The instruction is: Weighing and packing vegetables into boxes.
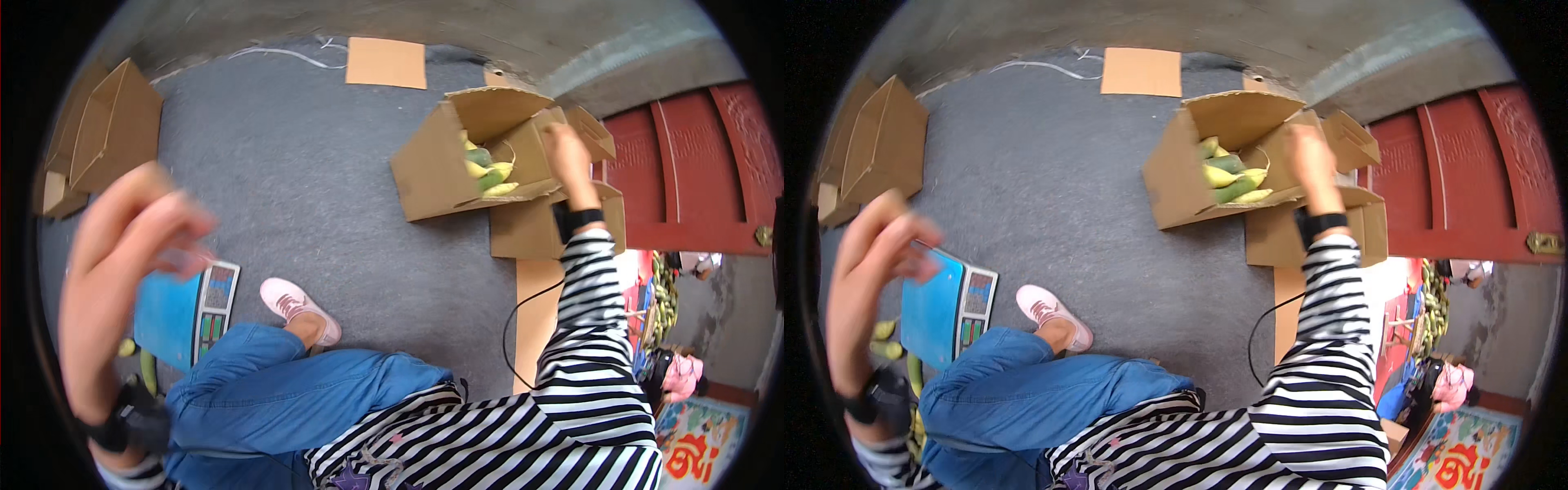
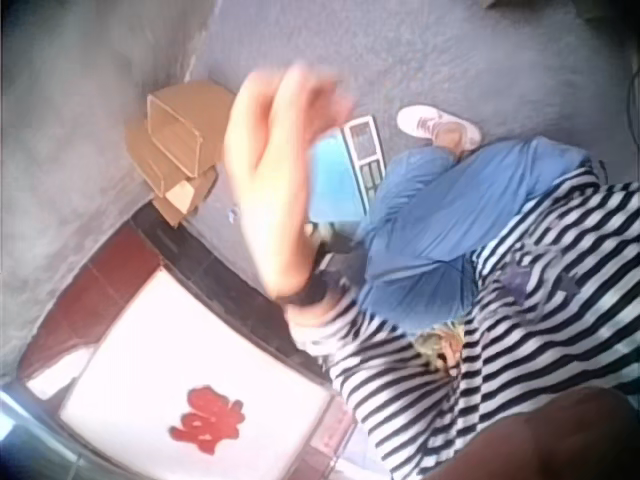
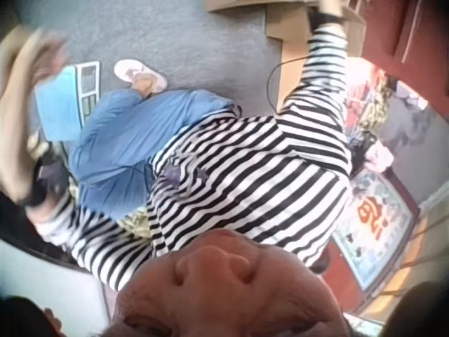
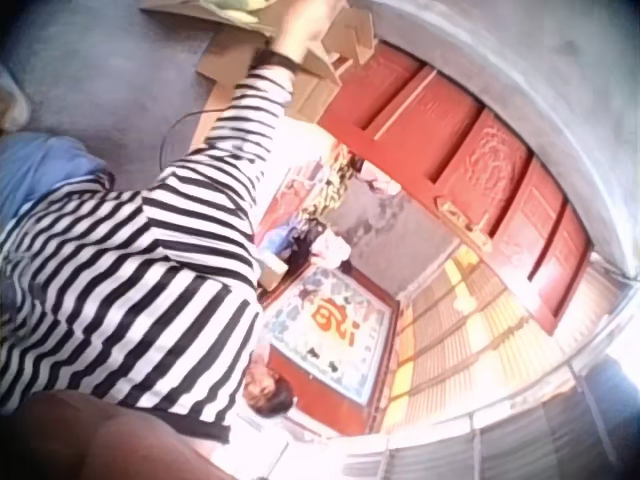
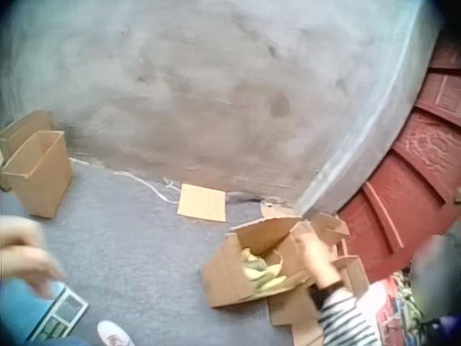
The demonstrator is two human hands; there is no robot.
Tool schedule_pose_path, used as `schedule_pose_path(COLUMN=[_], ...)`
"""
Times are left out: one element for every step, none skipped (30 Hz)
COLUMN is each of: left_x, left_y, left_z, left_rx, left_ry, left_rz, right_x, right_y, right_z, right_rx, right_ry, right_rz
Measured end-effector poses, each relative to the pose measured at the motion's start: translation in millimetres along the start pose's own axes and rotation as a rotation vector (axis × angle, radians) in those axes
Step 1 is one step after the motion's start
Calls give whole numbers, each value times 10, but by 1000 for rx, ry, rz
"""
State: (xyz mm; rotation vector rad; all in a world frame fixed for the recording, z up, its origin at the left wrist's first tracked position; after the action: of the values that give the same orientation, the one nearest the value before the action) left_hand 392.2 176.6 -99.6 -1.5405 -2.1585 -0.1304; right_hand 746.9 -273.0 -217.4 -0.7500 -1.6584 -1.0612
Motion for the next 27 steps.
schedule_pose_path(left_x=[250,532,787,1005,1184,1338,1474,1589,1683,1767,1825,1858,1735,1590,1489,1384,1245,1137,1031,933,841,807,781,764,742,728,709], left_y=[-179,-365,-565,-805,-1025,-1292,-1556,-1795,-2024,-2230,-2408,-2579,-2674,-2739,-2807,-2848,-2840,-2913,-2912,-2982,-3019,-3072,-3118,-3137,-3163,-3162,-3178], left_z=[-1,-20,13,131,206,321,421,511,597,659,786,890,1025,1133,1269,1399,1417,1512,1539,1581,1593,1625,1619,1579,1583,1547,1533], left_rx=[123,186,289,417,405,394,385,374,361,352,435,519,422,325,438,545,387,447,358,371,279,288,265,206,216,175,199], left_ry=[140,248,193,185,171,238,302,362,420,478,485,491,567,639,607,573,663,658,727,825,757,729,724,719,735,745,765], left_rz=[-90,-169,-181,-226,-168,-177,-184,-193,-209,-227,-241,-254,-286,-311,-233,-138,-98,-156,-119,-79,-141,-199,-247,-309,-326,-361,-372], right_x=[-9,10,35,55,122,173,204,177,168,28,-110,-266,-359,-443,-458,-492,-513,-546,-584,-590,-593,-561,-484,-374,-196,-3,238], right_y=[-174,-387,-584,-719,-795,-892,-1012,-1123,-1282,-1493,-1735,-1886,-1976,-2096,-2086,-2124,-2125,-2164,-2184,-2169,-2183,-2142,-2050,-1905,-1691,-1442,-1156], right_z=[237,466,519,570,457,213,-119,-528,-845,-1242,-1442,-1551,-1598,-1662,-1672,-1664,-1652,-1688,-1705,-1715,-1757,-1742,-1704,-1636,-1482,-1262,-921], right_rx=[37,124,29,61,-29,-90,-174,-300,-391,-653,-806,-835,-785,-860,-730,-660,-555,-565,-531,-465,-485,-439,-435,-479,-397,-422,-315], right_ry=[50,129,223,389,390,194,29,-96,-186,-182,-121,98,198,258,183,110,73,13,-2,-12,-72,-30,82,27,-159,-225,-184], right_rz=[79,124,186,165,-82,-196,-227,-100,-134,164,294,457,481,557,475,432,384,395,399,371,411,406,357,267,201,84,-36])
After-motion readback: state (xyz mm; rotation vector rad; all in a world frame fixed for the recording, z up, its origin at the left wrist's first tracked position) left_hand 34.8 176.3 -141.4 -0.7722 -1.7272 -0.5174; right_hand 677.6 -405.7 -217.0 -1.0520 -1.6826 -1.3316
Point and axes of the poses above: each hand's wrist, its own y-axis towards the middle knuckle, its own x-axis out of the back of the hand, z = x × y, the point moved 5 cm from there along y, towards the middle knuckle, and after that the axes turned 4 degrees about -z, right-handed, at the moved point
